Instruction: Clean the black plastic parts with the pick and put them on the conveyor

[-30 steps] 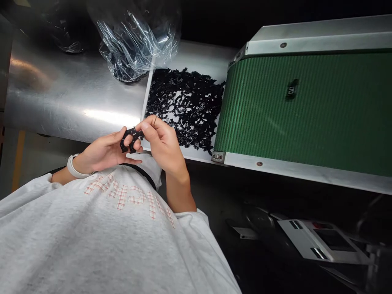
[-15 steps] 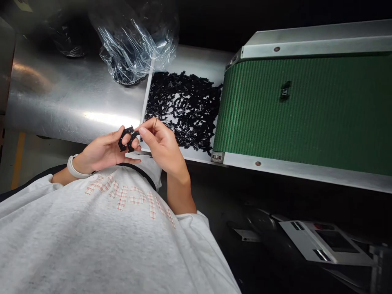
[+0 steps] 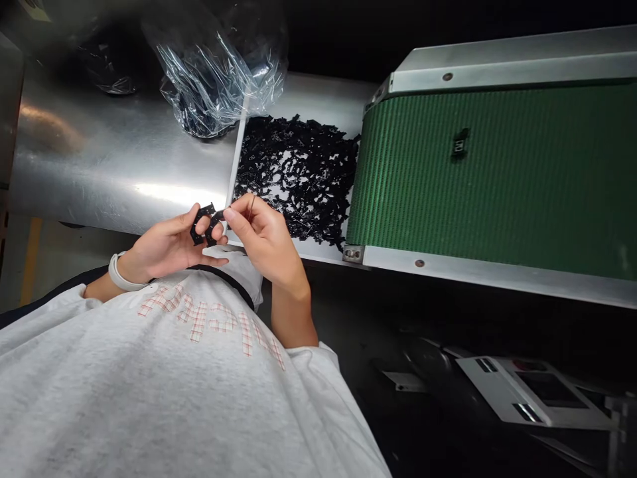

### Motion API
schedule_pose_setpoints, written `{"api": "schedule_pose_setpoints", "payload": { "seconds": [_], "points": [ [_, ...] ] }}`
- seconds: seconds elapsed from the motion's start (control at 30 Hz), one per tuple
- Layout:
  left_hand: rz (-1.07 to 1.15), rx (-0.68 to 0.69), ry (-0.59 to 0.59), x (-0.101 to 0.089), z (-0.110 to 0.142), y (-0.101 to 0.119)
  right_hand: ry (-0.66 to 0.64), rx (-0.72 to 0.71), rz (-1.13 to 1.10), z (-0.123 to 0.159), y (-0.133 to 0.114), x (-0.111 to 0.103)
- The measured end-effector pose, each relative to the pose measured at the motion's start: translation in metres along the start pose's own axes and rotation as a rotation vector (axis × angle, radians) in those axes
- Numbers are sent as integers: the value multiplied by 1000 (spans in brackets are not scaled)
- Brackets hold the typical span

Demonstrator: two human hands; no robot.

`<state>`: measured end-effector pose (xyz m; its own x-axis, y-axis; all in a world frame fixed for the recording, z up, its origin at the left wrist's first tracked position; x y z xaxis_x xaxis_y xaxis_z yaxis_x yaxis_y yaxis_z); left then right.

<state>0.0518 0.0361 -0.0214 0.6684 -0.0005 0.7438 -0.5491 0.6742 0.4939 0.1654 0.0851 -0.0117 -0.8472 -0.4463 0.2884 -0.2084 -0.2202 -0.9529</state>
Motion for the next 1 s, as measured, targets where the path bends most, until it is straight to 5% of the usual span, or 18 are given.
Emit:
{"api": "schedule_pose_setpoints", "payload": {
  "seconds": [0.3,0.5,0.8,1.0],
  "points": [
    [41,-19,1,1,1,1,110,-28,33,2,2,-12],
    [53,-32,-10,3,0,-1,33,5,-34,0,1,-1],
    [79,-29,4,3,0,-2,110,-10,-6,2,3,-8],
    [50,-39,3,3,-3,-7,1,44,-67,-2,0,7]
  ]
}}
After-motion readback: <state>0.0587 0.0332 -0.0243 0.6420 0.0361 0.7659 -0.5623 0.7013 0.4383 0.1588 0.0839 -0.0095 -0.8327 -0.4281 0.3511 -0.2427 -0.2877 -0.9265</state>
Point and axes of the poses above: each hand's wrist, its own z-axis away from the middle knuckle, its own x-axis out of the palm, y = z × x, the point moved 6 cm from there along -z, towards the middle knuckle, and after that the axes turned 2 degrees about -z, right-handed, at the moved point
